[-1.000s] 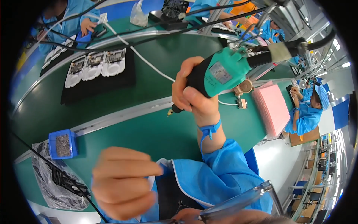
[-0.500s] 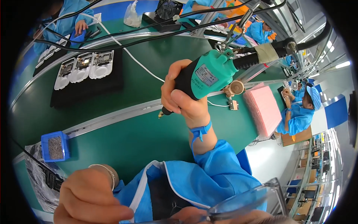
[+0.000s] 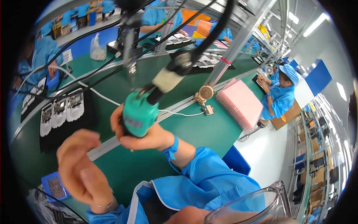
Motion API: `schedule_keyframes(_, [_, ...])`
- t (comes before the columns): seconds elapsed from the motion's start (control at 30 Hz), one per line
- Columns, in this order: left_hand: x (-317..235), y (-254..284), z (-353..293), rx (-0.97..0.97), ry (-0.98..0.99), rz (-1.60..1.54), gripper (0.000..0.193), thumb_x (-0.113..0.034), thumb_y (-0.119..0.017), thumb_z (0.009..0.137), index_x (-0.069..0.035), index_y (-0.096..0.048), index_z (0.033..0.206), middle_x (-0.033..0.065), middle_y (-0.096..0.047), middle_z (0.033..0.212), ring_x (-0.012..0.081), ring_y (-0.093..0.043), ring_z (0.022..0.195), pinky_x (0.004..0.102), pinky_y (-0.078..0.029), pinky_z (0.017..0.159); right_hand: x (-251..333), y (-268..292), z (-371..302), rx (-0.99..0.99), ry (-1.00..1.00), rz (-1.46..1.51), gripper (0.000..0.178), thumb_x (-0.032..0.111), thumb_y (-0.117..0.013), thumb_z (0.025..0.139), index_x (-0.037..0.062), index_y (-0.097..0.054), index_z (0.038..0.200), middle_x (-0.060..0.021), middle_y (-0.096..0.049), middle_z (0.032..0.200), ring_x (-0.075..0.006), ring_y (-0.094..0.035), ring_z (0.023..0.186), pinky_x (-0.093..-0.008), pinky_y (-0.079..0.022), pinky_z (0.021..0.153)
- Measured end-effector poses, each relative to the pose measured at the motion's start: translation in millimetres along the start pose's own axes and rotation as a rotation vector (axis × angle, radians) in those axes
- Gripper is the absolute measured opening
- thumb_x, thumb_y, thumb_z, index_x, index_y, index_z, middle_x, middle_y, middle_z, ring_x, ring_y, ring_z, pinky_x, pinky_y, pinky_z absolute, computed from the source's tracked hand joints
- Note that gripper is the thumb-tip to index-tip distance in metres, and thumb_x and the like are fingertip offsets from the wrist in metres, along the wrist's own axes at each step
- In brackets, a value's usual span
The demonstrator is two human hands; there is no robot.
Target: The person assembles electronic devices by positioning circuit boards inside casings on trays, driving screws into the components using an electric screwdriver, and pushing the trays along the conveyor belt.
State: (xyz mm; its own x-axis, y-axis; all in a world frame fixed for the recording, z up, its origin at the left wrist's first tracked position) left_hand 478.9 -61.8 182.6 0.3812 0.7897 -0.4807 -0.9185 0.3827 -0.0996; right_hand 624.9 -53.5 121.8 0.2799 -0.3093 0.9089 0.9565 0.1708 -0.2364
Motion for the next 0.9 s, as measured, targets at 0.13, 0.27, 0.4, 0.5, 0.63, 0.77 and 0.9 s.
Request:
schedule_keyframes(0.13, [32,-39,-10,0.148,0.275,-0.104,0.067,-0.044,-0.048,0.083,0.008,-0.036,0.123,0.0229,-0.043,0.119,0.0318,-0.045,0.11,0.0414,-0.037,0.091,6,-4,-9,0.065,0.166,-0.1,0.028,0.007,-0.069,0.069,0.004,-0.055,0.093,-0.0001,-0.057,0.07,-0.0058,-0.052,0.063,-0.0214,-0.041,0.055])
schedule_keyframes(0.27, [46,-42,-33,0.164,0.355,-0.115,0.085,-0.057,-0.052,0.079,0.006,-0.027,0.131,0.022,-0.046,0.122,0.0299,-0.046,0.114,0.038,-0.034,0.097,-2,-18,-11,0.093,0.156,-0.022,0.033,0.011,-0.072,0.068,0.0015,-0.056,0.095,-0.0052,-0.061,0.086,-0.0122,-0.056,0.077,-0.0263,-0.046,0.071])
schedule_keyframes(0.4, [40,-47,-34,0.24,0.216,0.07,0.07,-0.035,-0.056,0.077,0.011,-0.032,0.125,0.0223,-0.039,0.12,0.0305,-0.045,0.105,0.0373,-0.038,0.089,-16,-20,-13,0.09,0.165,0.034,0.038,0.015,-0.073,0.069,0.0024,-0.053,0.098,-0.0045,-0.058,0.088,-0.0122,-0.054,0.079,-0.0272,-0.045,0.071])
schedule_keyframes(0.5, [43,-46,-36,0.229,0.219,0.097,0.066,-0.03,-0.055,0.076,0.011,-0.034,0.123,0.0227,-0.042,0.116,0.0312,-0.046,0.101,0.0374,-0.039,0.084,-15,-17,-13,0.07,0.262,-0.091,0.04,0.016,-0.073,0.069,0.0032,-0.051,0.1,-0.0038,-0.055,0.089,-0.0123,-0.051,0.081,-0.0274,-0.044,0.073])
schedule_keyframes(0.63, [45,-44,-37,0.194,0.198,0.157,0.065,-0.033,-0.054,0.077,0.012,-0.036,0.121,0.023,-0.043,0.114,0.0315,-0.047,0.099,0.0377,-0.04,0.084,-18,-15,-13,0.069,0.26,-0.108,0.041,0.017,-0.073,0.069,0.0037,-0.051,0.1,-0.0035,-0.053,0.091,-0.0123,-0.049,0.083,-0.0272,-0.043,0.074])
schedule_keyframes(0.77, [44,-47,-38,0.186,0.175,0.179,0.064,-0.034,-0.053,0.078,0.012,-0.037,0.12,0.0232,-0.044,0.113,0.0315,-0.048,0.098,0.0378,-0.04,0.083,-18,-12,-14,0.053,0.26,-0.101,0.04,0.016,-0.073,0.069,0.0037,-0.05,0.099,-0.0033,-0.053,0.09,-0.0122,-0.049,0.083,-0.0267,-0.043,0.073])
schedule_keyframes(0.9, [47,-49,-40,0.191,0.175,0.161,0.064,-0.034,-0.053,0.079,0.012,-0.037,0.12,0.0232,-0.044,0.114,0.032,-0.048,0.098,0.0379,-0.04,0.083,-19,-11,-14,0.062,0.259,-0.083,0.04,0.016,-0.073,0.069,0.0036,-0.05,0.098,-0.0033,-0.052,0.09,-0.012,-0.049,0.082,-0.0265,-0.043,0.073])
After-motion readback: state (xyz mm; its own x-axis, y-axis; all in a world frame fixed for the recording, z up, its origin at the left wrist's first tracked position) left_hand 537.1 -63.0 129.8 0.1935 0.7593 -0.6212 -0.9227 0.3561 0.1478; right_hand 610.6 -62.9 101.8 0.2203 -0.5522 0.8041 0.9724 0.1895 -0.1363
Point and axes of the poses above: each hand's wrist, its own z-axis towards the middle knuckle, its own y-axis out of the back of the hand, x = y × z, the point moved 9 cm from there along z, towards the middle knuckle
